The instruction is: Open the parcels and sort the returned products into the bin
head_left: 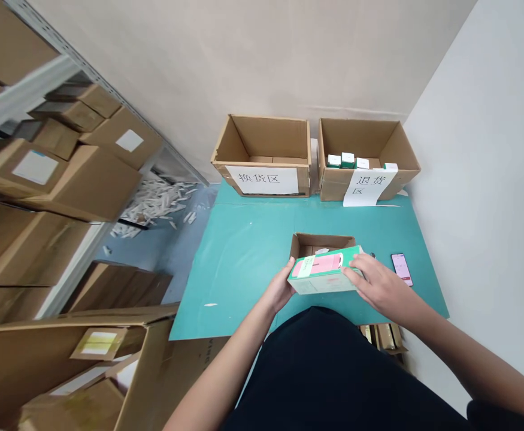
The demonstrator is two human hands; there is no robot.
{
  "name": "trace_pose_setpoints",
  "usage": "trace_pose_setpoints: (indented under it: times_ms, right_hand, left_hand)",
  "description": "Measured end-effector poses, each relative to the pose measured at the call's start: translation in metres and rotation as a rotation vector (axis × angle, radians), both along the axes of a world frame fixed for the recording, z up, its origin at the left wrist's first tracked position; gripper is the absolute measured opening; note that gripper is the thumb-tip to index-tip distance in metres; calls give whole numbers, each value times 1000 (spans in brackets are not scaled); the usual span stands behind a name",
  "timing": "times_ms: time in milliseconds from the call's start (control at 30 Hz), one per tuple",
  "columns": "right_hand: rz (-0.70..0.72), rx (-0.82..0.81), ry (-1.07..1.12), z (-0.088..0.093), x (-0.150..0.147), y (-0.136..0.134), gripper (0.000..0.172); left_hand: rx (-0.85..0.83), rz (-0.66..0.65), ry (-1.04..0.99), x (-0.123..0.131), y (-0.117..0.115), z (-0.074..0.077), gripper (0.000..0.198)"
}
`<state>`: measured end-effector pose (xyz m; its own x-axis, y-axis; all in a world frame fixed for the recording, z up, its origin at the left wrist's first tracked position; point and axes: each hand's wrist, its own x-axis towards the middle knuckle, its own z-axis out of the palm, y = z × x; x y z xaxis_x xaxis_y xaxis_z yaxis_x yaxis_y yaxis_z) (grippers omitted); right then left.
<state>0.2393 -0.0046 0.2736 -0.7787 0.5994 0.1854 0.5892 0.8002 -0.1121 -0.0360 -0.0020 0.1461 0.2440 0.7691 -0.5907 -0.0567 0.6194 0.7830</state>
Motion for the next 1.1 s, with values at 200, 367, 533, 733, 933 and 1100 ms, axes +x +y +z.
trace_pose_setpoints:
  times_ms: [200, 367, 533, 733, 933, 1100]
  right_hand:
    - [61, -82, 38, -2, -2, -16, 66]
    - [-248, -389, 436, -25, -6, -28, 81]
    - [-557, -846, 850, -45, -15, -29, 66]
    - [-523, -799, 647, -46, -22, -24, 83]
    - [-280, -685, 497, -71, -36, -26, 80]
    - [-80, -585, 406, -107, -47, -22, 79]
  left_hand:
    - [7, -3, -165, 6, -21, -11, 75]
    - [59, 227, -371, 8, -40, -39, 68]
    - [48, 248, -542, 4, -53, -53, 63]
    - [189, -43, -322, -6, -54, -56, 87]
    - [478, -339, 168, 3, -48, -63, 103]
    - [625, -253, 263, 16, -47, -73, 92]
